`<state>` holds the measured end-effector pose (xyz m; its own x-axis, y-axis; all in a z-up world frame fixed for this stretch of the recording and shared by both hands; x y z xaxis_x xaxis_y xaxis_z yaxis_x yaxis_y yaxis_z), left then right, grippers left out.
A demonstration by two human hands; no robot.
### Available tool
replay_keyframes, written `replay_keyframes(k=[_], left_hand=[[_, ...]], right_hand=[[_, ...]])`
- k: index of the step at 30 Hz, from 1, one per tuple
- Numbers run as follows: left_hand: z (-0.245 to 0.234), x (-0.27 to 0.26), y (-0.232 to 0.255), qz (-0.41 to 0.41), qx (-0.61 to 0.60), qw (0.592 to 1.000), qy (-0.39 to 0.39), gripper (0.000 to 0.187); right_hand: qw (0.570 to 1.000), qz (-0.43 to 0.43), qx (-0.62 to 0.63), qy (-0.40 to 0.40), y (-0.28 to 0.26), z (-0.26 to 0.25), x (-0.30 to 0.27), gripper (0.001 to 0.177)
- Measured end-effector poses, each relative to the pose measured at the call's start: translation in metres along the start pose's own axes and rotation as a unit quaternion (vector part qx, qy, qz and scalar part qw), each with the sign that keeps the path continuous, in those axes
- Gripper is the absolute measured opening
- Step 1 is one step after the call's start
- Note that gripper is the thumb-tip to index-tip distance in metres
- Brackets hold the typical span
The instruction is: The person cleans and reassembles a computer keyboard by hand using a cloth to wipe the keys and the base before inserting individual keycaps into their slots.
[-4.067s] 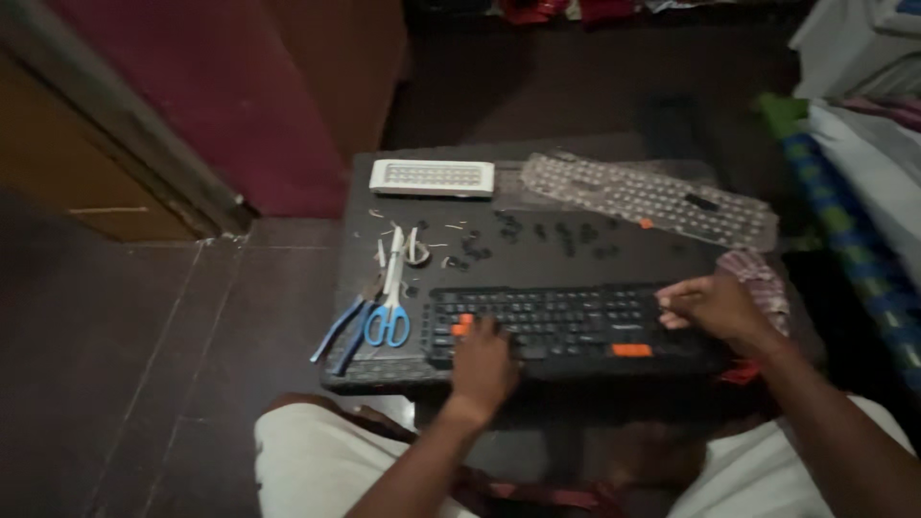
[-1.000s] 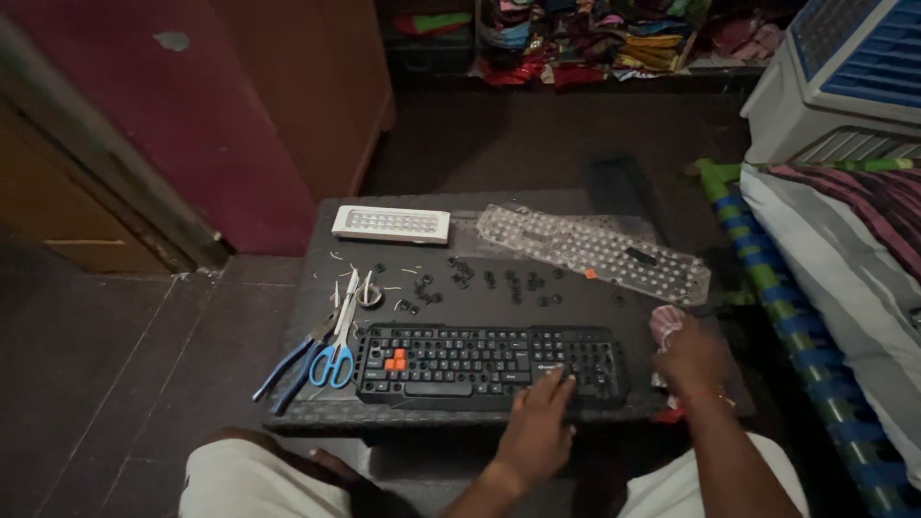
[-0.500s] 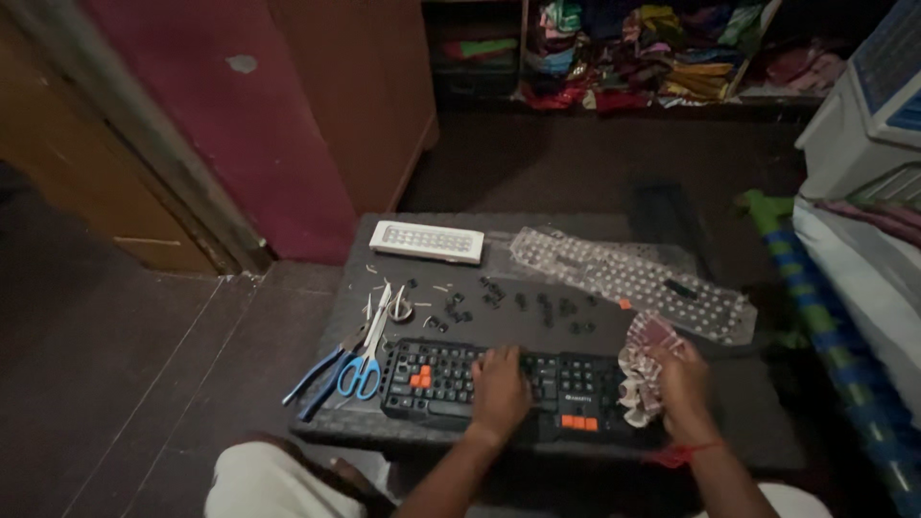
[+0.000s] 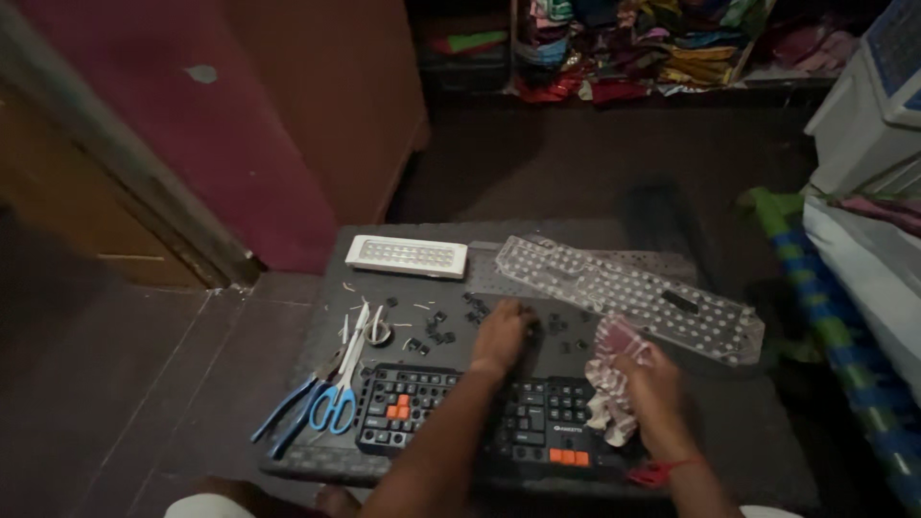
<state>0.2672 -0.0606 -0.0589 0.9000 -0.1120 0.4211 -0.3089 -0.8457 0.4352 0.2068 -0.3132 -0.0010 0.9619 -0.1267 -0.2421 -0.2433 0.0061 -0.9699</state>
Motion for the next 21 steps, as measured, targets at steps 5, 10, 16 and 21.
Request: replay_keyframes(k=[5, 10, 16, 21], left_hand=[[-0.030, 0.001, 0.025, 0.053, -0.006, 0.998, 0.015, 0.020], [-0.051, -0.006, 0.054, -0.002, -0.099, 0.993, 0.066, 0.015], [-0.046, -0.061, 0.121, -0.121, -0.391, 0.912, -0.015, 0.024], [-0.040, -0.077, 0.129, -0.157, -0.532, 0.831, -0.036, 0.024]], right_hand=[[0.996, -0.020, -0.088, -0.021, 0.000, 0.012, 0.015, 0.038], [0.986, -0.069, -0.148, -0.021, -0.030, 0.015, -0.006, 0.046], [0.920, -0.347, -0.173, -0.057, -0.089, 0.033, -0.058, 0.041], [0.920, -0.279, -0.276, -0.001, -0.077, 0.036, -0.063, 0.026]])
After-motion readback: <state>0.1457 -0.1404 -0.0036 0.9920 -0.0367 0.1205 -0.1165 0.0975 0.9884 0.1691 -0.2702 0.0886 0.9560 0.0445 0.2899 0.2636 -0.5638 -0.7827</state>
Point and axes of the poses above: each hand's wrist, its own x-axis towards the middle knuckle, its own z-axis out of the palm, y = z × x, the point moved 4 cm from there along x, towards the middle knuckle
